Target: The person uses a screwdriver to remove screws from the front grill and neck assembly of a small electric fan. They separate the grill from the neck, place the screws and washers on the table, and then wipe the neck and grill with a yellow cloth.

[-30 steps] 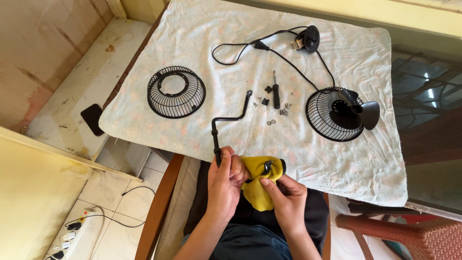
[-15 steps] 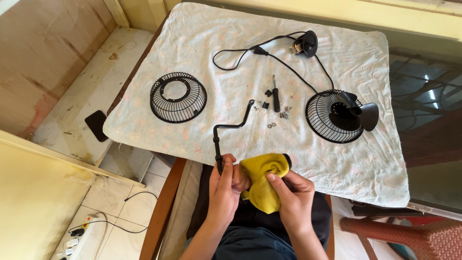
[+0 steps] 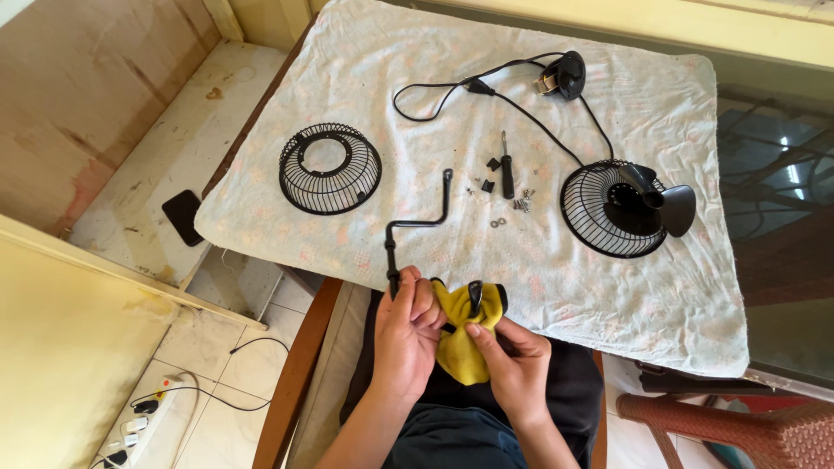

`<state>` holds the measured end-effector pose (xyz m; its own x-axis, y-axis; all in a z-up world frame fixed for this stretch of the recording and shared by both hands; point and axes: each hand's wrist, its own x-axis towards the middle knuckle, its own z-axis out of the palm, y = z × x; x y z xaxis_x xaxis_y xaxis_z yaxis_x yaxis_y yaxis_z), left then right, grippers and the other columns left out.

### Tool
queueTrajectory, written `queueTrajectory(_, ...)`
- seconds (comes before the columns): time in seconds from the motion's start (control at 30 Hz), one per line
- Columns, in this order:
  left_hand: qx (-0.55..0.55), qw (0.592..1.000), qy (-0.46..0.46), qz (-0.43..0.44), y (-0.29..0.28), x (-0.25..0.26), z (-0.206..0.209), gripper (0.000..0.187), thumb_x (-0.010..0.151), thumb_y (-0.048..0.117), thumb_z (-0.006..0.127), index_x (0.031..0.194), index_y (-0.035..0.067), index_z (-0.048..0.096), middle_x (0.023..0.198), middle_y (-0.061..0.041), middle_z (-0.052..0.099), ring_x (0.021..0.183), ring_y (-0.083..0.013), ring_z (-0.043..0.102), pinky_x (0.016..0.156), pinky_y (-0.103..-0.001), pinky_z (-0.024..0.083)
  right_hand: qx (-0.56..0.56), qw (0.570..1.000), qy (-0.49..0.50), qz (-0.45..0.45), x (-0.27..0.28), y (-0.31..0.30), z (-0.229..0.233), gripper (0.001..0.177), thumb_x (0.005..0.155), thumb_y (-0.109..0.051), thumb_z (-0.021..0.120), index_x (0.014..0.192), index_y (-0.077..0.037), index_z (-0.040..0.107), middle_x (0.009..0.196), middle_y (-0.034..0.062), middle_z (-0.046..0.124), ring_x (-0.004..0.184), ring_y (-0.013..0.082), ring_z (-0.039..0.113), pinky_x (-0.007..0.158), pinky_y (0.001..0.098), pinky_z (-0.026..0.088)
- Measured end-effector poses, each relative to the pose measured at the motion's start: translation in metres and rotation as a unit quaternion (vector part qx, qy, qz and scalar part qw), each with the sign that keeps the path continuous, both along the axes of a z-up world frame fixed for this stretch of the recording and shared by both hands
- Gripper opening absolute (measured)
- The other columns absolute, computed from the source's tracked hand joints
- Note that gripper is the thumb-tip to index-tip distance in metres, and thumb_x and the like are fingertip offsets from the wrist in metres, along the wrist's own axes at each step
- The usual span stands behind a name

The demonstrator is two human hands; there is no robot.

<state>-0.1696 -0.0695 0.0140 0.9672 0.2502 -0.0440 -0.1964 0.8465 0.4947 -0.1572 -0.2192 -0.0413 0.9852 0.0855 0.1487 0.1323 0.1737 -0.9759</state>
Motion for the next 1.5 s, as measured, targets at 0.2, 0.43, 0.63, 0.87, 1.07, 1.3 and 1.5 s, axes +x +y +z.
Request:
queueTrajectory(0.2, 0.246, 0.964, 0.095, -0.046, 0.015, 0.002, -0.015, 0.031, 0.099, 0.035, 0.057, 0.104, 0.004, 0.057, 0.092, -0.005, 0.062, 0.086, -0.0142, 0.068, 0.073, -0.03, 0.058, -0.009, 0.999, 0.015, -0.031, 0.01, -0.012, 0.01, 0.022, 0.091, -0.001, 0.074, 0.111, 0.007, 0.077, 0.089, 0.0054, 0.078, 0.076, 0.0046, 0.066, 0.068, 0.0207, 0.056)
queueTrajectory(0.43, 0.569, 0.774, -0.014, 0.277, 0.032, -0.009, 0.009, 0.037, 0.091, 0.02, 0.08, 0.111, 0.001, 0.056, 0.1, -0.007, 0.061, 0.092, -0.0145, 0.059, 0.078, -0.027, 0.05, -0.102, 0.994, -0.046, -0.019, 0.01, -0.013, 0.035, 0.012, 0.09, 0.0, 0.076, 0.099, 0.008, 0.075, 0.077, -0.0023, 0.066, 0.07, 0.0012, 0.051, 0.059, 0.0181, 0.044)
queueTrajectory(0.63, 0.596, 0.769, -0.119, 0.197, 0.033, -0.015, 0.038, 0.017, 0.096, 0.011, 0.07, 0.108, -0.002, 0.072, 0.096, -0.008, 0.076, 0.095, -0.0138, 0.072, 0.1, -0.033, 0.05, -0.161, 0.97, -0.172, 0.051, 0.006, -0.001, 0.048, 0.016, 0.088, 0.003, 0.075, 0.088, 0.007, 0.059, 0.075, -0.0003, 0.052, 0.07, 0.0053, 0.042, 0.061, 0.0203, 0.041)
queueTrajectory(0.87, 0.479, 0.872, -0.08, 0.061, 0.028, -0.008, 0.03, 0.017, 0.102, 0.008, 0.063, 0.108, -0.004, 0.075, 0.098, -0.011, 0.078, 0.093, -0.0154, 0.075, 0.085, -0.028, 0.058, -0.131, 0.982, -0.113, 0.07, 0.004, 0.003, 0.039, 0.012, 0.09, 0.002, 0.077, 0.09, 0.007, 0.066, 0.075, -0.001, 0.055, 0.069, 0.0041, 0.042, 0.058, 0.0198, 0.038)
queueTrajectory(1.07, 0.399, 0.907, -0.1, 0.091, 0.019, -0.01, 0.019, 0.02, 0.106, 0.007, 0.061, 0.109, -0.008, 0.074, 0.099, -0.012, 0.076, 0.092, -0.0167, 0.074, 0.087, -0.03, 0.058, -0.068, 0.994, -0.046, 0.072, -0.001, 0.005, 0.025, 0.017, 0.091, -0.001, 0.075, 0.106, 0.005, 0.076, 0.082, -0.0016, 0.07, 0.07, 0.0004, 0.056, 0.058, 0.0182, 0.047)
queueTrajectory(1.3, 0.325, 0.933, -0.071, 0.134, 0.018, -0.004, 0.008, 0.026, 0.106, 0.017, 0.062, 0.11, -0.006, 0.074, 0.094, -0.014, 0.076, 0.09, -0.0196, 0.074, 0.089, -0.034, 0.059, -0.043, 0.997, -0.049, 0.032, 0.0, 0.001, 0.012, 0.014, 0.089, 0.001, 0.076, 0.103, 0.006, 0.078, 0.087, 0.0046, 0.078, 0.076, 0.0039, 0.067, 0.068, 0.0194, 0.055)
queueTrajectory(1.5, 0.126, 0.98, -0.074, 0.134, 0.003, 0.008, -0.001, 0.032, 0.108, 0.027, 0.061, 0.113, -0.004, 0.068, 0.094, -0.01, 0.069, 0.093, -0.0188, 0.065, 0.091, -0.036, 0.052, -0.007, 0.999, -0.034, -0.012, 0.002, 0.005, 0.003, 0.014, 0.089, 0.001, 0.077, 0.102, 0.006, 0.078, 0.087, 0.002, 0.077, 0.077, 0.0021, 0.064, 0.069, 0.0188, 0.054)
